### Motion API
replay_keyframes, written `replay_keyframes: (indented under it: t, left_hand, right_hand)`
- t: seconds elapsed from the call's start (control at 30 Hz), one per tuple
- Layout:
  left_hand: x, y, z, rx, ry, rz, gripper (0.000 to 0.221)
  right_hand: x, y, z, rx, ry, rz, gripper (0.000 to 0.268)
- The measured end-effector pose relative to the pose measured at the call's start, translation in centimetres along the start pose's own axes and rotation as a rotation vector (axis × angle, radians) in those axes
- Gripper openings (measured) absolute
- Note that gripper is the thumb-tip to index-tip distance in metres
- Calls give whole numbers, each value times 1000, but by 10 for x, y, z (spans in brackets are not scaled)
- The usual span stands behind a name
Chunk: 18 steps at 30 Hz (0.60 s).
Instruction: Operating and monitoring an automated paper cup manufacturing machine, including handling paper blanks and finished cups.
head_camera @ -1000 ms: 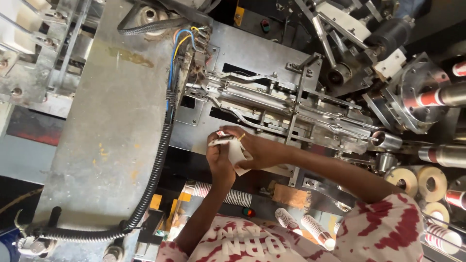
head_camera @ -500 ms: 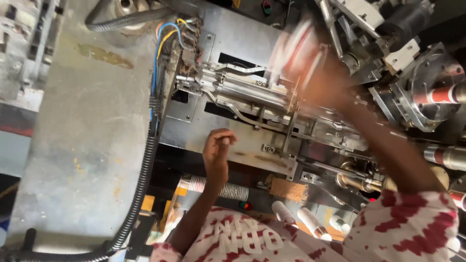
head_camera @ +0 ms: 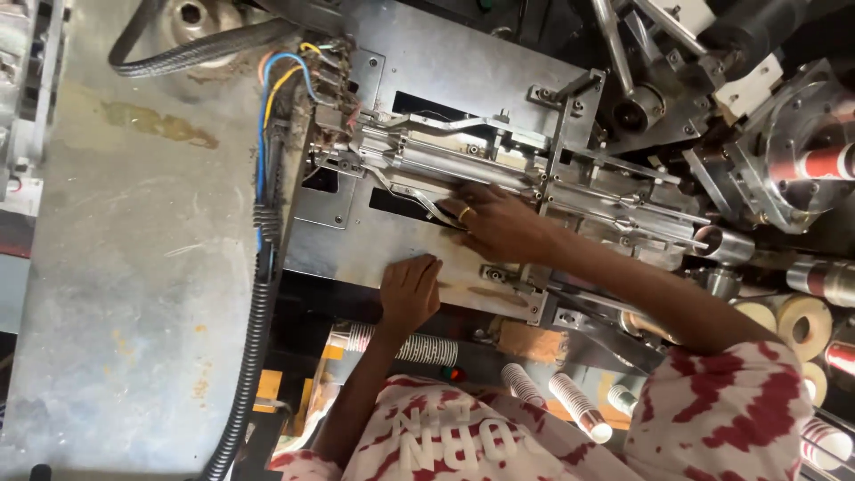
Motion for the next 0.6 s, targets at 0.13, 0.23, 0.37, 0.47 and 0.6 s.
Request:
replay_keyframes:
  t: [0.13, 0.23, 0.37, 0.47, 0.6]
  left_hand:
    - [0, 3, 1, 5, -15, -44, 20]
    - [-3, 3, -1, 16, -18, -43, 19]
    - [-6, 2, -2, 16, -24, -47, 21]
    - [-10, 1, -3, 26, -31, -51, 22]
    - [-9, 2, -3, 36, -26, -54, 23]
  right_hand:
    - [5, 2, 9, 57, -31, -14, 77]
    - [10, 7, 8, 114, 18, -161, 71]
    - [11, 7, 5, 233, -98, -54, 70]
    - [15, 7, 5, 278, -92, -9, 69]
    - [14, 5, 5, 230, -40, -57, 68]
Point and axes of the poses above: each hand's wrist, its own y-axis away from the middle knuckle, its own x-axis out of the palm, z = x × y, the point moved 8 cm from there along -y, towards the middle knuckle, and after that the axes turned 13 degrees about z, right-handed, at the moved point
